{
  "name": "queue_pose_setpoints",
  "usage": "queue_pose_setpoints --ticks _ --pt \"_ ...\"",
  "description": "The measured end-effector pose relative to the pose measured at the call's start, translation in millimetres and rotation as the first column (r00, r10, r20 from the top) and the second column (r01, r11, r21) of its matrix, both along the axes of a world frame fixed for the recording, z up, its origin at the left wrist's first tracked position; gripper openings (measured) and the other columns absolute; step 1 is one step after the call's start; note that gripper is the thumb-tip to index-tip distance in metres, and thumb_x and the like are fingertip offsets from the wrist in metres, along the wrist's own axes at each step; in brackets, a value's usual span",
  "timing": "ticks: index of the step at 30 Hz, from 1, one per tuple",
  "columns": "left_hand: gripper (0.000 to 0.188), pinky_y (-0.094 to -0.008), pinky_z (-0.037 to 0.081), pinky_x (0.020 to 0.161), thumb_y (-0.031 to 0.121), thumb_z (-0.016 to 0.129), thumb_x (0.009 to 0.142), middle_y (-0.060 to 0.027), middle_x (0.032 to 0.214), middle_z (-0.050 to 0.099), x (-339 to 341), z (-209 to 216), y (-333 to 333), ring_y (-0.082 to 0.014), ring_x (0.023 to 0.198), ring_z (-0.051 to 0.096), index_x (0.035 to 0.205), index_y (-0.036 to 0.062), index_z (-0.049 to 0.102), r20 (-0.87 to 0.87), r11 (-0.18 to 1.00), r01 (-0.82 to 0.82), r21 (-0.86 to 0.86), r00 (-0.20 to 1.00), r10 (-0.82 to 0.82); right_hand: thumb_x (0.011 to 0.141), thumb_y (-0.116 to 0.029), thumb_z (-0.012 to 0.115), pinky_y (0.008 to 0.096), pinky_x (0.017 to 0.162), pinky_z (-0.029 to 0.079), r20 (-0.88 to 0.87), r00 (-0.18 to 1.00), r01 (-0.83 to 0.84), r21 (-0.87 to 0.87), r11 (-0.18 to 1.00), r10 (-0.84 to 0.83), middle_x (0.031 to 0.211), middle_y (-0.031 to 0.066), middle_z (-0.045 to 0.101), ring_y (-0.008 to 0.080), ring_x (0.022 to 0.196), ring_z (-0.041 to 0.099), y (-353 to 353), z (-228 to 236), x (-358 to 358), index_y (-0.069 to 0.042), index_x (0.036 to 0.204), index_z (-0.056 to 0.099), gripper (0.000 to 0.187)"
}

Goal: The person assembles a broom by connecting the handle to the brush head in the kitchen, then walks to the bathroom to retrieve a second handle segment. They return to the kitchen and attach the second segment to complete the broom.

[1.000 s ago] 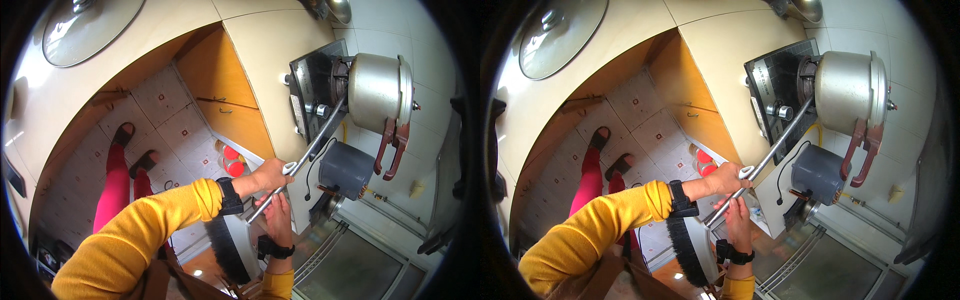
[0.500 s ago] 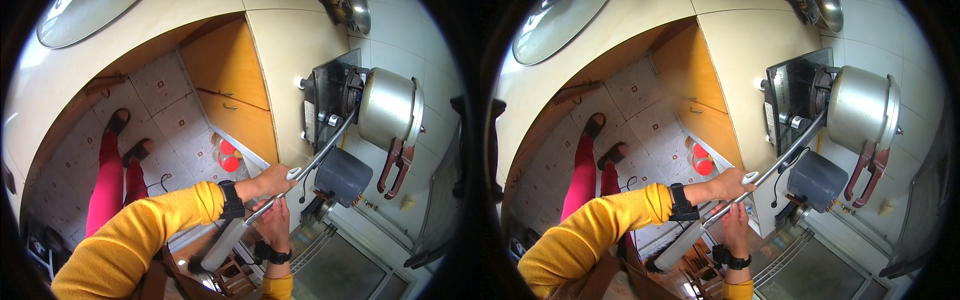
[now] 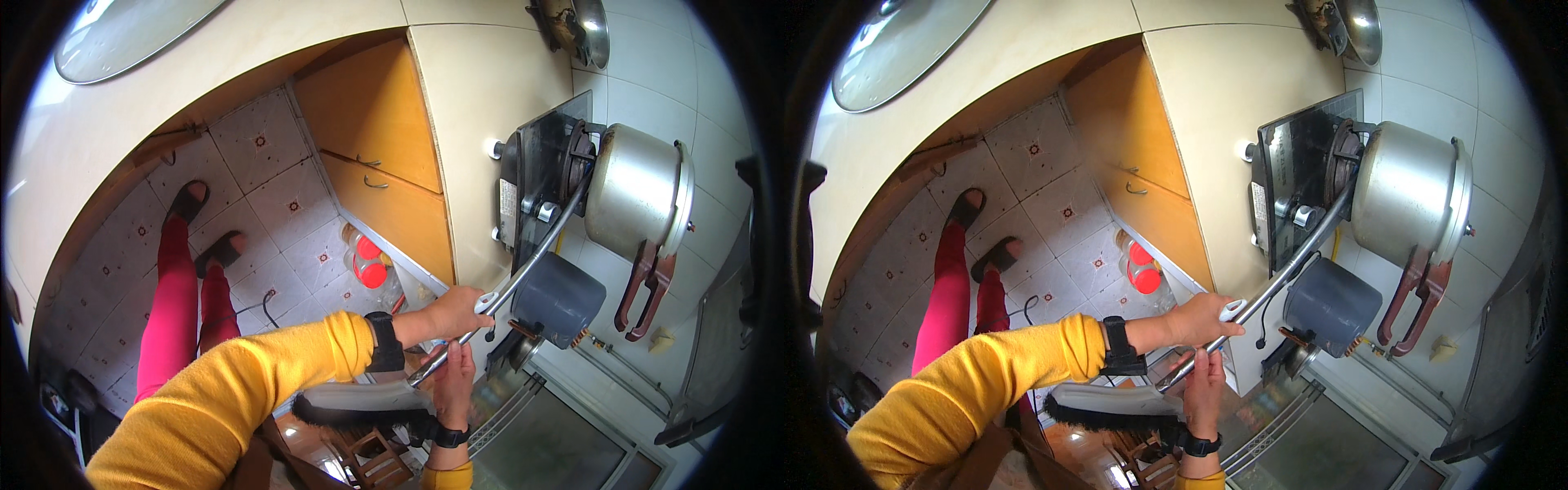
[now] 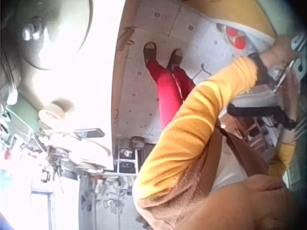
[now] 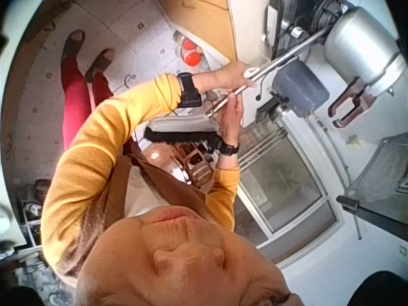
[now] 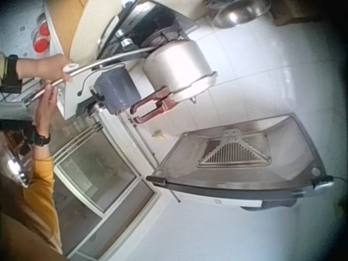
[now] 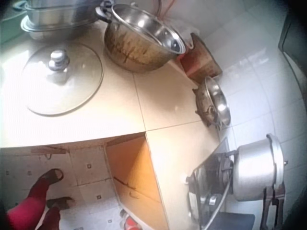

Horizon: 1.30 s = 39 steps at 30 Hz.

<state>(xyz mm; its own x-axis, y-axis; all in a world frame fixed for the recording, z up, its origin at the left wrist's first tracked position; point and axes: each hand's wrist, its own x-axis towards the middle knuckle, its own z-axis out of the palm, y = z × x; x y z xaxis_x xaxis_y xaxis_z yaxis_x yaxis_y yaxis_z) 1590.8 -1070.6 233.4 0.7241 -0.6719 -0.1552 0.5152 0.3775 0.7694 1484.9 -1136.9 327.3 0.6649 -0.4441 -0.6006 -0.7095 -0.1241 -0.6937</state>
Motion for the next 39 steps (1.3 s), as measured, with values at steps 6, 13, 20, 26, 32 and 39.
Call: queue_pose_setpoints --ticks 6,13,20,26,32,39 --pt "0.032 -0.0379 0.050 0.067 0.028 0.069 0.080 -0.0195 0.075 0.065 -2 2 -4 -0.0309 0.071 0.065 0.092 -0.0002 0.062 0.004 0.998 -0.065 0.014 0.998 0.065 0.100 -0.026 0.043 0.0287 0.062 0.050 0.056 0.998 0.019 -0.052 0.998 -0.016 0.079 0.0072 0.059 0.0161 0.066 0.058 4 -5 -3 -0.004 0.105 0.049 0.023" --pt "0.027 -0.0363 0.050 0.065 0.026 0.066 0.082 -0.0164 0.072 0.066 -2 4 -5 -0.0279 0.069 0.066 0.085 -0.0009 0.063 -0.085 0.998 0.056 -0.032 0.995 -0.059 0.101 -0.037 0.038 0.0268 0.064 0.047 0.078 0.993 0.088 -0.026 0.996 -0.086 0.079 0.0076 0.058 0.0146 0.069 0.056 10 -2 -9 -0.005 0.102 0.049 0.033" --pt "0.026 -0.0379 0.050 0.065 0.025 0.065 0.082 -0.0165 0.071 0.065 -7 -2 -10 -0.0299 0.067 0.065 0.086 -0.0007 0.062 0.011 0.998 -0.056 -0.027 0.998 0.056 0.101 -0.036 0.038 0.0272 0.061 0.047 0.073 0.996 0.047 -0.016 0.999 -0.046 0.078 0.0080 0.058 0.0151 0.066 0.056 6 -4 -11 -0.005 0.100 0.048 0.032" --pt "0.030 -0.0388 0.050 0.065 0.029 0.066 0.081 -0.0179 0.071 0.064 -5 -1 -9 -0.0327 0.067 0.064 0.087 -0.0009 0.062 0.022 1.000 -0.010 -0.004 1.000 0.010 0.101 -0.032 0.039 0.0267 0.061 0.047 0.004 0.998 0.067 -0.038 0.997 -0.067 0.077 0.0076 0.058 0.0154 0.065 0.056 7 0 -9 -0.005 0.103 0.048 0.029" --pt "0.035 -0.0375 0.050 0.053 0.028 0.070 0.080 -0.0202 0.066 0.061 2 6 7 -0.0310 0.056 0.062 0.095 -0.0015 0.058 -0.085 0.995 0.088 -0.046 0.992 -0.092 0.101 -0.030 0.040 0.0275 0.061 0.049 -0.033 0.998 0.043 -0.070 0.997 -0.046 0.076 0.0079 0.059 0.0158 0.065 0.057 10 4 -6 -0.005 0.105 0.050 0.027" --pt "0.036 -0.0367 0.051 0.051 0.027 0.070 0.080 -0.0190 0.062 0.060 4 9 9 -0.0279 0.048 0.061 0.096 -0.0024 0.057 -0.072 0.998 0.050 -0.034 0.996 -0.052 0.099 -0.031 0.045 0.0275 0.061 0.050 -0.093 0.994 0.057 -0.083 0.995 -0.065 0.078 0.0082 0.061 0.0160 0.068 0.060 10 11 -1 -0.005 0.105 0.052 0.027"
